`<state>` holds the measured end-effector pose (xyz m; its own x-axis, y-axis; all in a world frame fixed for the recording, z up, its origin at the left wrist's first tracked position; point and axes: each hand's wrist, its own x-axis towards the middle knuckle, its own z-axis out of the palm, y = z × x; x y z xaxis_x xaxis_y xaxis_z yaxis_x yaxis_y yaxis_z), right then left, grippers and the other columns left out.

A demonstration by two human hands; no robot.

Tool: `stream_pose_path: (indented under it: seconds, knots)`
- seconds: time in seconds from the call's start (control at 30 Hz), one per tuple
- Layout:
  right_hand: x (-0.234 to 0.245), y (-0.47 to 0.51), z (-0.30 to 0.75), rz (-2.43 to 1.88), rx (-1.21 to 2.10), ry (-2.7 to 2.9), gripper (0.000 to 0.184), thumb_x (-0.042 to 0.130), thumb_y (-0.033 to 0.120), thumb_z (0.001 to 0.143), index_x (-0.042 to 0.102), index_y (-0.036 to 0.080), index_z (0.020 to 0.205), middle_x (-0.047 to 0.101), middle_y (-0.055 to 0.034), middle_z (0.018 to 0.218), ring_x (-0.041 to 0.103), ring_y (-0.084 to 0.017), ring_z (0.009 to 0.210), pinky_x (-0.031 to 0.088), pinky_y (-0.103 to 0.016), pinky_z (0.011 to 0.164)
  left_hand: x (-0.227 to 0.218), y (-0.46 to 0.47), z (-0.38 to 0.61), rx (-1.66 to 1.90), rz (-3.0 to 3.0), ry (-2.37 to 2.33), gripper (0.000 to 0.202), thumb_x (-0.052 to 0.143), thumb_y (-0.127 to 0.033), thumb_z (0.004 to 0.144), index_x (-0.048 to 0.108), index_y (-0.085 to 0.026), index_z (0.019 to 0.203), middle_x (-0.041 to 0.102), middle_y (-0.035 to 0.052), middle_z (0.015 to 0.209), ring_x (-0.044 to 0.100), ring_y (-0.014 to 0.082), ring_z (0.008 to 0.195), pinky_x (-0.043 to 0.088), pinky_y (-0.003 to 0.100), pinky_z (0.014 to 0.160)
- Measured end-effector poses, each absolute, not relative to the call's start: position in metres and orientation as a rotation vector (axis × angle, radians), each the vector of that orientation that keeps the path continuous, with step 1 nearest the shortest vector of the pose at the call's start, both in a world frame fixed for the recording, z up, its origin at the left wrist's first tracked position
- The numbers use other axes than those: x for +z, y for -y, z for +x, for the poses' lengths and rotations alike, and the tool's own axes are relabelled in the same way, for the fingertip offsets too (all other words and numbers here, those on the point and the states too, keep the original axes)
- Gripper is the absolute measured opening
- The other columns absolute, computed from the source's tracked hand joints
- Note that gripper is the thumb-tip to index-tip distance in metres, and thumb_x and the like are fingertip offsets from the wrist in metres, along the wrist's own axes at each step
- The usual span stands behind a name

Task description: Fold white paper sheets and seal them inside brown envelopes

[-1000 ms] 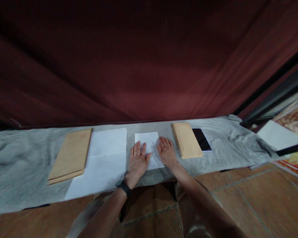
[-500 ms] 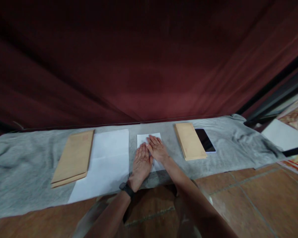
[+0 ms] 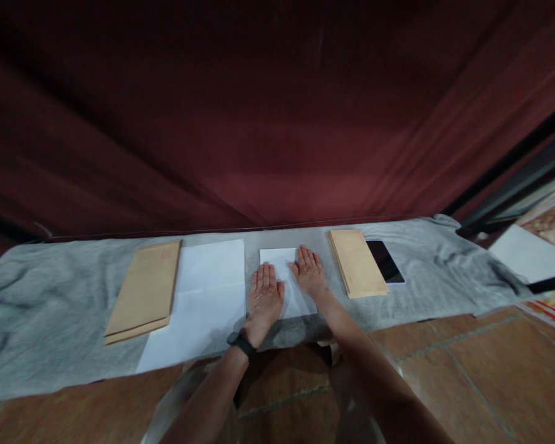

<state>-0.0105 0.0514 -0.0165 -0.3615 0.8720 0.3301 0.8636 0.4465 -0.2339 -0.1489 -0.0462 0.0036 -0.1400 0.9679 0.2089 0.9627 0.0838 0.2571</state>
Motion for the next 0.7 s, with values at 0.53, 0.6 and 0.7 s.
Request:
stream_pose_path:
  seconds: [0.53, 0.6, 0.7]
  knots:
    - [-0.009, -0.038, -0.001, -1.558, -0.039, 2.381, 0.057, 0.033, 0.040, 0.107, 0.040, 0.008, 0.154, 0.039, -0.0145, 0.160, 0.038, -0.028, 0.148, 0.025, -0.045, 0.122, 0.007, 0.011, -0.162, 0.541, 2.024, -2.429, 0.060, 0.031, -0.029, 0.100, 0.040, 0.002, 0.150, 0.040, 0.0226, 0.157, 0.033, 0.0294, 0.150, 0.024, 0.047, 0.125]
    - [-0.006, -0.035, 0.002, -1.554, -0.032, 2.381, 0.057, 0.033, 0.040, 0.107, 0.041, 0.007, 0.153, 0.039, -0.0142, 0.160, 0.038, -0.028, 0.147, 0.025, -0.045, 0.123, 0.011, 0.017, -0.157, 0.571, 2.034, -2.428, 0.061, 0.032, -0.029, 0.100, 0.039, 0.004, 0.150, 0.037, 0.0242, 0.158, 0.030, 0.0305, 0.151, 0.022, 0.049, 0.126]
    - [-0.003, -0.034, 0.003, -1.546, -0.016, 2.387, 0.057, 0.033, 0.039, 0.107, 0.041, 0.007, 0.153, 0.039, -0.0144, 0.160, 0.038, -0.029, 0.147, 0.025, -0.046, 0.122, 0.014, 0.036, -0.137, 0.573, 2.203, -2.283, 0.060, 0.032, -0.028, 0.100, 0.035, 0.000, 0.153, 0.031, 0.0197, 0.163, 0.023, 0.0283, 0.154, 0.018, 0.050, 0.127]
